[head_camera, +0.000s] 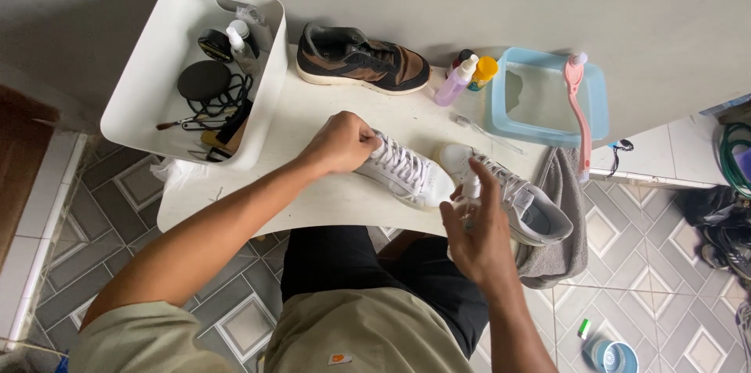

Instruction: The person threads white shoelaces through the eyelets of a pair of white sneakers placed on a table. They pull the laces tight, arrange them, and tie knots on both shoes. The person also uses a spray bottle to apply liquid to the shoes and wipes them with a cloth.

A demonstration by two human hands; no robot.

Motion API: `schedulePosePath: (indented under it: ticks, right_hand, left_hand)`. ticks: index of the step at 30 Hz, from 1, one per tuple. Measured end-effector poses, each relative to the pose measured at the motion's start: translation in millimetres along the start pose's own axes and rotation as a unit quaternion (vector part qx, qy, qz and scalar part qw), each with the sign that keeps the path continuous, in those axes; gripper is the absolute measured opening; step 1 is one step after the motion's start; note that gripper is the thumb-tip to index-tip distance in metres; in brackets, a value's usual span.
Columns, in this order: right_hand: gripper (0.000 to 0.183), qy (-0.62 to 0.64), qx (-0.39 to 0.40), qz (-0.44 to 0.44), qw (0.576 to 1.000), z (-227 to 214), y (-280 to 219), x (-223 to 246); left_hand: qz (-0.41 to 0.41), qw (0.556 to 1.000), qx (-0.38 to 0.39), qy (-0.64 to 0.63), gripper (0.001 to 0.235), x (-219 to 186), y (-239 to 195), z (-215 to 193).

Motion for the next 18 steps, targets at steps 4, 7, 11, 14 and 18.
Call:
schedulePosePath:
  ticks: [4,7,11,14,18]
  right_hand:
    - [0.061,-0.028,0.012,0.012,0.999,43,-9,-20]
    - [0.049,-0.049,0.026,0.006,0.998,75,-9,-37]
    - [0.047,-0.049,0.053,-0.002,0.997,96,-9,-20]
    - [0.047,-0.056,0.066,0.0,0.996,103,-4,-13]
    - [0.053,-0.051,0.065,0.017,0.996,101,5,-27]
  left_hand:
    - [-0.012,1.0,-0.017,-0.015,0.031,25,16,12]
    - [-0.017,1.0,-0.023,-0.003,0.031,40,33,18]
    - [-0.025,1.0,-0.005,0.017,0.032,46,40,22]
    - [-0.03,0.999,0.002,0.026,0.033,47,39,22]
    - [-0.031,0.999,0.01,0.021,0.032,49,38,20]
Point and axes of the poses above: each hand's wrist, its own y-axis towards the middle knuckle, its own z-axis out of the palm, x = y × z, the point moved 5 cm from there along y, towards the middle knuckle, and after that the axes turned 7 degrees about y, right-handed, at the moved point
